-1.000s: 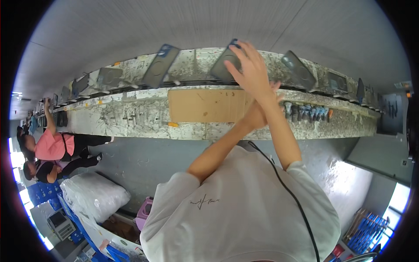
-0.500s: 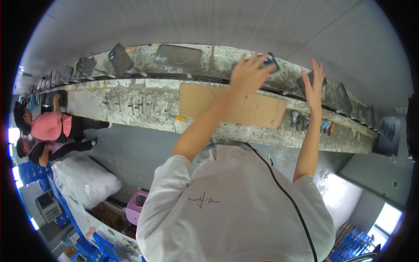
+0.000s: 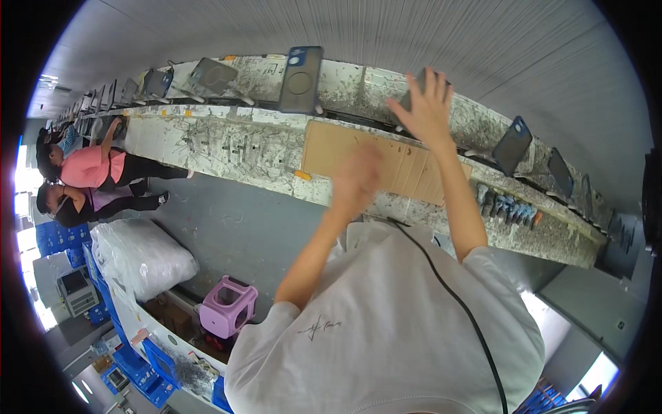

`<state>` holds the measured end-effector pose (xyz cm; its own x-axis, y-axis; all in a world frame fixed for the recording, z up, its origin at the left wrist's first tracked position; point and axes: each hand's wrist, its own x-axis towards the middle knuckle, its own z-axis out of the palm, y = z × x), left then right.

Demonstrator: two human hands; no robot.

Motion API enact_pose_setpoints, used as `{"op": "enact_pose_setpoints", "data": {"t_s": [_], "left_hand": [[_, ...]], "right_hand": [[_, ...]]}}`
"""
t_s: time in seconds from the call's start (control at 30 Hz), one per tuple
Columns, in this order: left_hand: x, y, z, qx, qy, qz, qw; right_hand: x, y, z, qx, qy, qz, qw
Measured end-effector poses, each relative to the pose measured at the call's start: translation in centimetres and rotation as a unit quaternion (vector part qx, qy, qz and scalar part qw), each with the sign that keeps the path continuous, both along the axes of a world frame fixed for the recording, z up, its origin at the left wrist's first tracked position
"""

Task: The person wipes and presses phone cases moving along an assembly line by hand, occasionally picking them up to remove protective film.

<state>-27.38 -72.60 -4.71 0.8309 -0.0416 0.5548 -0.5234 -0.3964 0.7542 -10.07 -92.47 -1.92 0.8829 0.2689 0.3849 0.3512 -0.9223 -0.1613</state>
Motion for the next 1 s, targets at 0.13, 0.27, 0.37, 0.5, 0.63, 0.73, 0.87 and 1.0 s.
{"op": "enact_pose_setpoints", "data": {"t_s": [0.13,0.27,0.37,0.5,0.63,0.73,0.87,1.0], "left_hand": [[10.9,4.9,7.9,0.167,-0.095,0.196,0.962],[17.1,3.9,5.4,0.403,-0.083,0.126,0.903],[17.1,-1.8,4.1,0.389,0.02,0.063,0.919],[13.9,-6.5,4.9,0.571,-0.049,0.107,0.812],[10.0,-5.4,4.7,0.217,-0.023,-0.125,0.968],[4.4,4.5,1.1,0.034,0.113,-0.16,0.98],[6.8,19.5,3.9,0.094,0.018,-0.007,0.995],[17.0,22.5,7.7,0.22,-0.073,0.112,0.966]], "right_hand": [[-1.5,-6.8,0.9,-0.002,0.039,-0.036,0.999],[-4.0,-7.0,4.8,0.062,0.0,-0.035,0.997],[-5.2,-2.3,9.1,0.197,-0.001,0.021,0.98],[-4.8,7.3,8.9,0.237,0.03,0.203,0.95],[-0.7,14.3,5.6,0.137,0.082,0.192,0.968],[0.8,17.0,2.7,-0.016,0.065,0.074,0.995],[-0.6,12.8,2.5,-0.042,0.102,-0.055,0.992],[-1.9,5.2,2.8,0.057,0.122,-0.075,0.988]]}}
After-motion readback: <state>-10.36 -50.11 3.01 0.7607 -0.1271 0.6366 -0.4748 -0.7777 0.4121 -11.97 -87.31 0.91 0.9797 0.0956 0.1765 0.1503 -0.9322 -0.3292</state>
